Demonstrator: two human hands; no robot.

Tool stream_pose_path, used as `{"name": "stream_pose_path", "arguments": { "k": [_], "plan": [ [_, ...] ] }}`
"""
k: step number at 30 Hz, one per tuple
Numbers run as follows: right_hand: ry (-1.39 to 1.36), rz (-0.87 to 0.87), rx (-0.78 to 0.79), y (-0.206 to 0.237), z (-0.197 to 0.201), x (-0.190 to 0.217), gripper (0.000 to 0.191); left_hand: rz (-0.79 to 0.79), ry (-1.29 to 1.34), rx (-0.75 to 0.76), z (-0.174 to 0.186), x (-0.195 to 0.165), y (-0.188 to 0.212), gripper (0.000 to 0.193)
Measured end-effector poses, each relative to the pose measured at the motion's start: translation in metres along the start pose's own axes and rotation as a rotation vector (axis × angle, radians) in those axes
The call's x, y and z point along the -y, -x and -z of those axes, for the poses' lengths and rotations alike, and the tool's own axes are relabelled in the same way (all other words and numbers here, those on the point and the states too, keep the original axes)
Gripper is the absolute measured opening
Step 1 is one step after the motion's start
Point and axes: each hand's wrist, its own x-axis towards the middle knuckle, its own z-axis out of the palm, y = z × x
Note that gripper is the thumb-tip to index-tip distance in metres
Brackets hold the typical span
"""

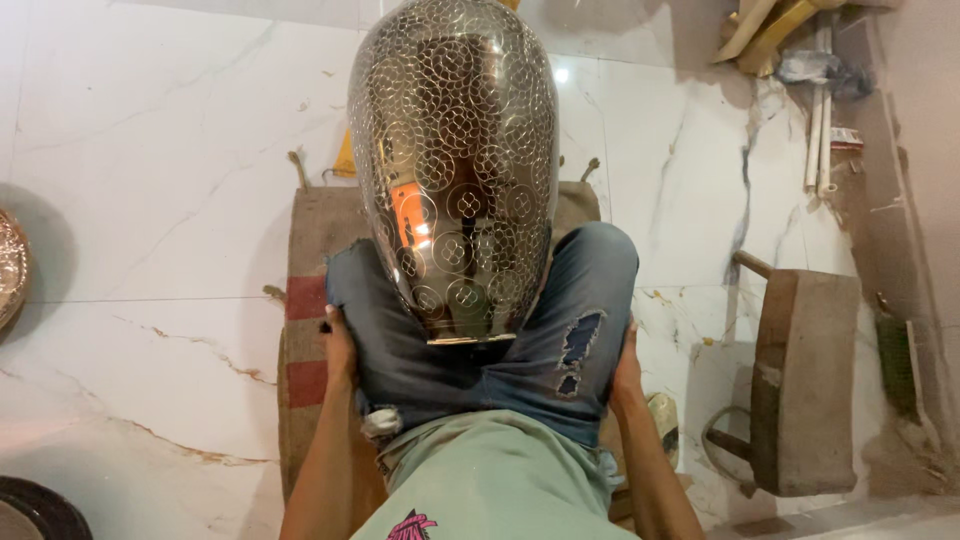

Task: The person sits on the floor with a large engraved brass vase held between their legs and hammers a chisel against the vase surface with a wooden mallet, working the decorative pattern. They reposition the chisel on different spots of the vase as they strike.

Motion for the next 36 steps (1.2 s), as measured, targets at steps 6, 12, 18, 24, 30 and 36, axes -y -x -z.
{"name": "stream_pose_path", "arguments": {
  "k": [6,12,18,24,30,36],
  "plan": [
    [0.363,0.400,0.155,0.006,0.000,0.006,0.078,0.022,0.150,0.051,-0.002,-0.007,-0.015,0.100],
    [0.452,0.406,0.064,-0.025,0.028,0.032,0.062,-0.380,0.129,-0.469,-0.011,-0.057,-0.035,0.051],
    [1.347,0.126,-0.013,-0.051,0.036,0.016,0.058,-0.942,-0.246,-0.243,-0.037,-0.166,-0.033,0.039],
    [1.343,0.213,-0.038,-0.053,0.027,-0.010,0.058,-0.984,-0.236,0.203,-0.110,-0.246,0.025,0.030],
    [0.502,0.420,0.116,-0.090,0.016,0.020,0.055,-0.763,-0.597,0.589,-0.182,-0.273,0.065,0.035],
    [0.456,0.494,0.094,-0.088,-0.015,0.071,0.091,-0.979,-1.021,0.941,-0.225,-0.275,0.069,0.043]
  ]
}}
